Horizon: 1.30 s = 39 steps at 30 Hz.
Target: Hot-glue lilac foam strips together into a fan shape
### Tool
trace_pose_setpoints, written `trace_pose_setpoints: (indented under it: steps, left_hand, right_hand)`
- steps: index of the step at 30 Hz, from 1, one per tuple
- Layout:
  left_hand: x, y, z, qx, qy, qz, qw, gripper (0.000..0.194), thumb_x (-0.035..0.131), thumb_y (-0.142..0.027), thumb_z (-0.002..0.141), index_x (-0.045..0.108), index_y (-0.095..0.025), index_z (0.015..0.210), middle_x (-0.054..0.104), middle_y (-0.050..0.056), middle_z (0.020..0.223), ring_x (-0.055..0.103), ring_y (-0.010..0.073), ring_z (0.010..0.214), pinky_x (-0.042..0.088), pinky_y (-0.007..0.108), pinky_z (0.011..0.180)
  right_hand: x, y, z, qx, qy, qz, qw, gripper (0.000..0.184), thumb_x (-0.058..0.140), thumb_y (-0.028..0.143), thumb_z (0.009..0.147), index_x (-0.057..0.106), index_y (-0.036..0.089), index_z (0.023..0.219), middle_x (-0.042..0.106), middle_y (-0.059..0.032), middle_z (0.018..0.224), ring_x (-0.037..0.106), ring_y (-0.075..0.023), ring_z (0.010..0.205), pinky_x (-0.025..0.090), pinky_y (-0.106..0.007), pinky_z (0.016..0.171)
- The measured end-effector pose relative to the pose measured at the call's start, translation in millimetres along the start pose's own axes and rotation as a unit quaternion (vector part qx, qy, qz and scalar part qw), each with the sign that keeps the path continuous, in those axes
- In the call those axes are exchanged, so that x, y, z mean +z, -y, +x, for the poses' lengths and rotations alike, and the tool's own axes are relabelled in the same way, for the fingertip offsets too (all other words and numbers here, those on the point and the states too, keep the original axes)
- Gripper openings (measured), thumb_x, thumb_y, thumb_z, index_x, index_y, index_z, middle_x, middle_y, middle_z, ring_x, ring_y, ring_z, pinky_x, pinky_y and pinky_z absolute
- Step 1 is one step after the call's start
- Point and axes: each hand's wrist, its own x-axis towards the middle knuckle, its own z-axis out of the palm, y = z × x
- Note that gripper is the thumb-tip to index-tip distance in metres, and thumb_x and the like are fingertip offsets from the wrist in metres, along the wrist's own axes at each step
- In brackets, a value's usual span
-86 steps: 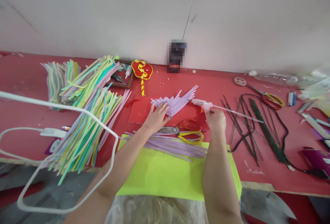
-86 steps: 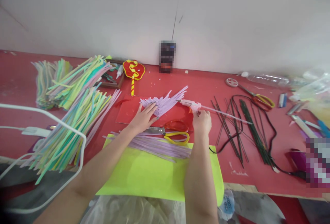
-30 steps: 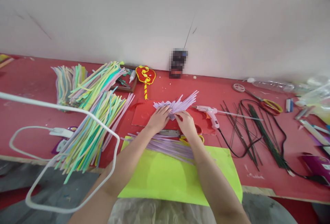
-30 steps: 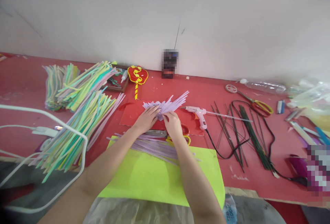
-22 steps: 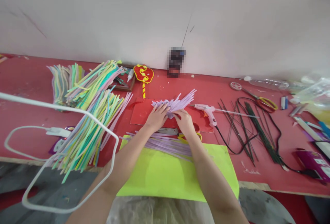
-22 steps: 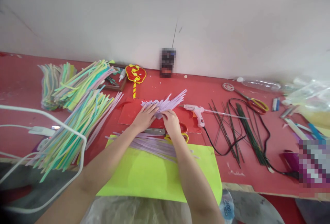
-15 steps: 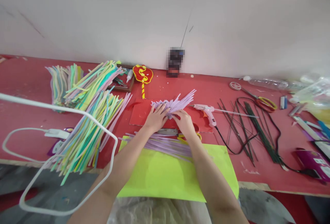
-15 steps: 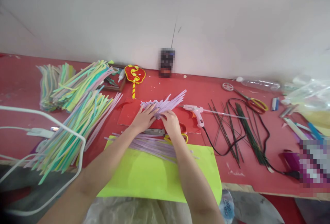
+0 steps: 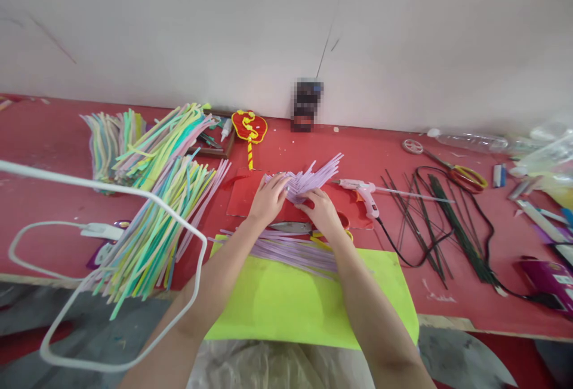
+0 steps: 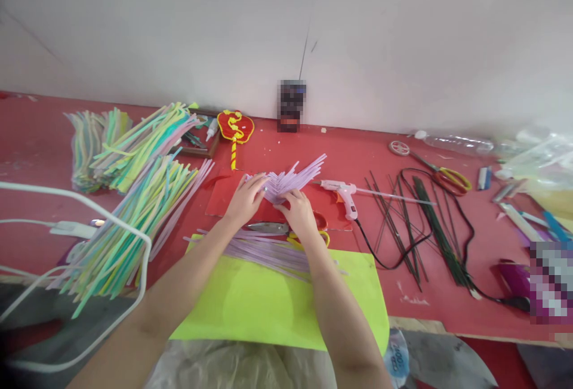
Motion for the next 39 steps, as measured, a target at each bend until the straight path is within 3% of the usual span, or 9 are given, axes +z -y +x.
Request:
trace_pose_setpoints:
  steps: [12, 19, 24, 31, 36, 39]
  left_hand:
    - [0.1, 3, 0, -0.012, 0.004, 0.002, 1.000, 0.037, 0.032, -0.024, 0.094, 0.045, -0.022, 0.129, 0.049, 0.005, 0.137, 0.042, 0.0138, 0.129, 0.020, 0.039, 0.116]
    - [5.6, 8, -2, -0.036, 0.029, 0.023, 0.999, 0.045, 0.040, -0.026, 0.090, 0.039, -0.019, 0.134, 0.023, 0.011, 0.153, 0.027, 0.0237, 0.139, 0.024, 0.047, 0.114]
    - [6.6, 8, -2, -0.040, 0.039, 0.031, 0.998, 0.045, 0.040, -0.026, 0.090, 0.040, -0.020, 0.134, 0.026, 0.011, 0.151, 0.028, 0.0234, 0.138, 0.023, 0.047, 0.114]
    - [8.1, 7, -3, -0.025, 0.065, 0.044, 0.997, 0.044, 0.041, -0.026, 0.089, 0.041, -0.020, 0.133, 0.028, 0.009, 0.151, 0.029, 0.0222, 0.138, 0.020, 0.048, 0.114]
    - [7.8, 7, -4, -0.032, 0.068, 0.033, 0.997, 0.046, 0.040, -0.024, 0.088, 0.040, -0.020, 0.134, 0.028, 0.008, 0.151, 0.027, 0.0211, 0.139, 0.019, 0.049, 0.115]
    - [8.1, 7, -3, -0.042, 0.071, 0.021, 0.996, 0.047, 0.041, -0.024, 0.088, 0.040, -0.021, 0.134, 0.029, 0.007, 0.151, 0.028, 0.0212, 0.138, 0.018, 0.050, 0.115]
  right_hand:
    - [-4, 2, 1, 0.017, 0.016, 0.018, 1.000, 0.015, 0.062, 0.022, 0.081, 0.068, 0.020, 0.094, 0.064, -0.0060, 0.097, 0.060, -0.0210, 0.093, 0.046, -0.037, 0.090]
    - [-1, 4, 5, 0.024, 0.002, 0.025, 0.999, 0.011, 0.065, 0.025, 0.079, 0.068, 0.019, 0.088, 0.065, -0.0063, 0.094, 0.060, -0.0207, 0.092, 0.046, -0.036, 0.088]
    - [-12, 4, 3, 0.012, 0.011, 0.037, 0.999, 0.017, 0.066, 0.023, 0.078, 0.067, 0.020, 0.094, 0.063, -0.0055, 0.099, 0.060, -0.0192, 0.094, 0.046, -0.034, 0.089]
    - [-34, 10, -2, -0.042, 0.141, 0.030, 0.989, 0.006, 0.067, 0.025, 0.078, 0.070, 0.022, 0.082, 0.063, -0.0027, 0.090, 0.058, -0.0183, 0.090, 0.045, -0.034, 0.087]
    - [-27, 38, -6, -0.102, 0.253, 0.034, 0.962, 0.015, 0.068, 0.030, 0.078, 0.070, 0.025, 0.092, 0.061, -0.0013, 0.088, 0.057, -0.0161, 0.086, 0.046, -0.030, 0.082]
    - [-19, 52, -7, -0.110, 0.287, 0.038, 0.951, 0.016, 0.066, 0.026, 0.079, 0.070, 0.025, 0.095, 0.061, -0.0015, 0.090, 0.057, -0.0149, 0.084, 0.046, -0.029, 0.080]
